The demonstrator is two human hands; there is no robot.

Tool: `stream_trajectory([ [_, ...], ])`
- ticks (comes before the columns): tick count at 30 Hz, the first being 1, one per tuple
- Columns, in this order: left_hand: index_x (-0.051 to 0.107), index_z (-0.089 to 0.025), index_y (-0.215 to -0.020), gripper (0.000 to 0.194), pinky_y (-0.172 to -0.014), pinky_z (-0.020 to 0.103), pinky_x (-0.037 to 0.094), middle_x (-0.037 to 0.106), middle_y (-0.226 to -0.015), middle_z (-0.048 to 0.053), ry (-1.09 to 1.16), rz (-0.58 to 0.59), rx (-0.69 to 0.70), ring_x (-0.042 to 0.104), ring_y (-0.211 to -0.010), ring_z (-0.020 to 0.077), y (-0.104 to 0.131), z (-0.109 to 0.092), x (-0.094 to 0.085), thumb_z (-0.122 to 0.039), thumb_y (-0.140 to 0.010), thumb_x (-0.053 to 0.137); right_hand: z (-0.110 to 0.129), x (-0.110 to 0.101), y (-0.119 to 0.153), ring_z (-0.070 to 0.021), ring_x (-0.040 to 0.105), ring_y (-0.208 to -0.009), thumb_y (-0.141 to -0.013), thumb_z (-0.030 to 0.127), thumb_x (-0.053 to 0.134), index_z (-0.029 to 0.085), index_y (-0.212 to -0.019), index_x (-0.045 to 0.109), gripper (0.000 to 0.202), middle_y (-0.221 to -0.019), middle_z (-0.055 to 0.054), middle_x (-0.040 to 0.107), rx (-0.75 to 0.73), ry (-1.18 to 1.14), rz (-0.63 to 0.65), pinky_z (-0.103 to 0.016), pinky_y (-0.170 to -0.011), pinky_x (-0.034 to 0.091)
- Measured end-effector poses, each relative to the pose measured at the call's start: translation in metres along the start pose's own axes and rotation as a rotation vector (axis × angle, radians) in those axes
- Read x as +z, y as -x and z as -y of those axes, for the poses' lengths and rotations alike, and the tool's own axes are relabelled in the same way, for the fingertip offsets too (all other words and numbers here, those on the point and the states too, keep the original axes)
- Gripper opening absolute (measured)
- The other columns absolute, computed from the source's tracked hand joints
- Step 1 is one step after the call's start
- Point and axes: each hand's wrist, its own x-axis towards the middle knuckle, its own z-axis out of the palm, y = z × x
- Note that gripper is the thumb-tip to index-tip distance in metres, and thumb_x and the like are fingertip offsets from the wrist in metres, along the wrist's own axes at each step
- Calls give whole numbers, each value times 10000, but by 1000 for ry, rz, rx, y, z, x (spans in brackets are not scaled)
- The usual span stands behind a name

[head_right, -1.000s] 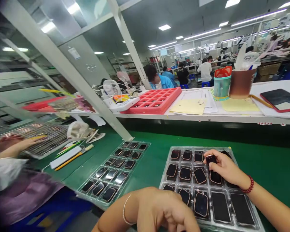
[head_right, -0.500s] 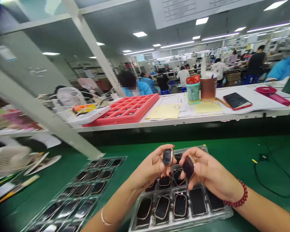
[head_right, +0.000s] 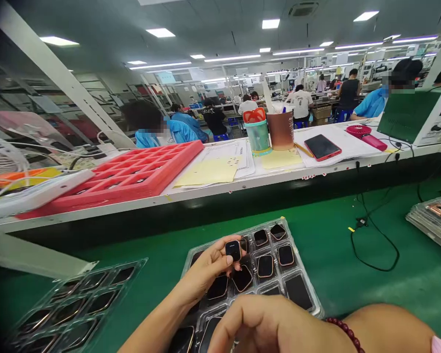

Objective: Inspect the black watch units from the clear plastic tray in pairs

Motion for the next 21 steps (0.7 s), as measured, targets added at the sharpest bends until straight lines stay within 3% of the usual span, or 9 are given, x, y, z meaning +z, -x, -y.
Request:
stream_trajectory([
  [3, 543, -161, -973, 351, -499, 191, 357, 636, -766, 19, 21, -89, 15, 546, -541, 88, 0, 1, 0, -317, -701, 703, 4, -26, -20, -99, 624, -593, -736, 425, 717, 160, -964, 588, 373, -824, -50, 648, -45, 112, 1, -167, -498, 456],
  [4, 545, -159, -949, 334, -496, 187, 355, 630, -745, 13, 32, -109, 24, 539, -532, 84, 1, 1, 0, -307, -696, 705, 7, -37, -29, -125, 651, -630, -766, 473, 666, 160, -1029, 582, 417, -916, -85, 655, -87, 193, -51, -182, -487, 480],
  [7, 534, -158, -985, 358, -503, 183, 369, 632, -800, 24, 55, -130, 69, 570, -594, 99, 2, 2, 0, -246, -680, 701, 14, -73, -55, -174, 683, -781, -837, 425, 585, 181, -1163, 548, 409, -1082, -128, 633, -115, 387, -240, -217, -532, 544],
  [10, 518, -164, -1032, 389, -555, 194, 408, 629, -910, 44, 61, -134, 85, 611, -712, 127, 3, 2, 1, -163, -671, 664, 15, -99, -71, -156, 685, -786, -793, 277, 636, 200, -1193, 531, 421, -1104, -106, 633, -48, 551, -327, -223, -581, 564],
  [13, 522, -162, -1034, 373, -584, 204, 418, 619, -913, 41, 41, -134, 92, 620, -753, 138, 4, 3, 0, -146, -681, 643, 11, -109, -73, -151, 679, -805, -802, 242, 606, 191, -1207, 519, 418, -1107, -105, 632, -43, 652, -288, -229, -603, 566],
  [16, 539, -158, -1022, 327, -567, 214, 411, 623, -892, 44, 18, -128, 133, 622, -725, 143, 3, 7, -1, -242, -724, 643, 8, -111, -72, -155, 663, -823, -806, 263, 607, 194, -1197, 532, 404, -1113, -98, 621, -74, 701, -232, -236, -599, 562],
  [21, 578, -140, -923, 279, -488, 202, 360, 632, -721, 30, 21, -81, 147, 581, -539, 107, 6, -1, 1, -373, -774, 613, 10, -104, -72, -107, 631, -649, -846, 352, 579, 162, -1061, 601, 288, -922, -69, 656, -57, 696, -217, -226, -563, 542],
])
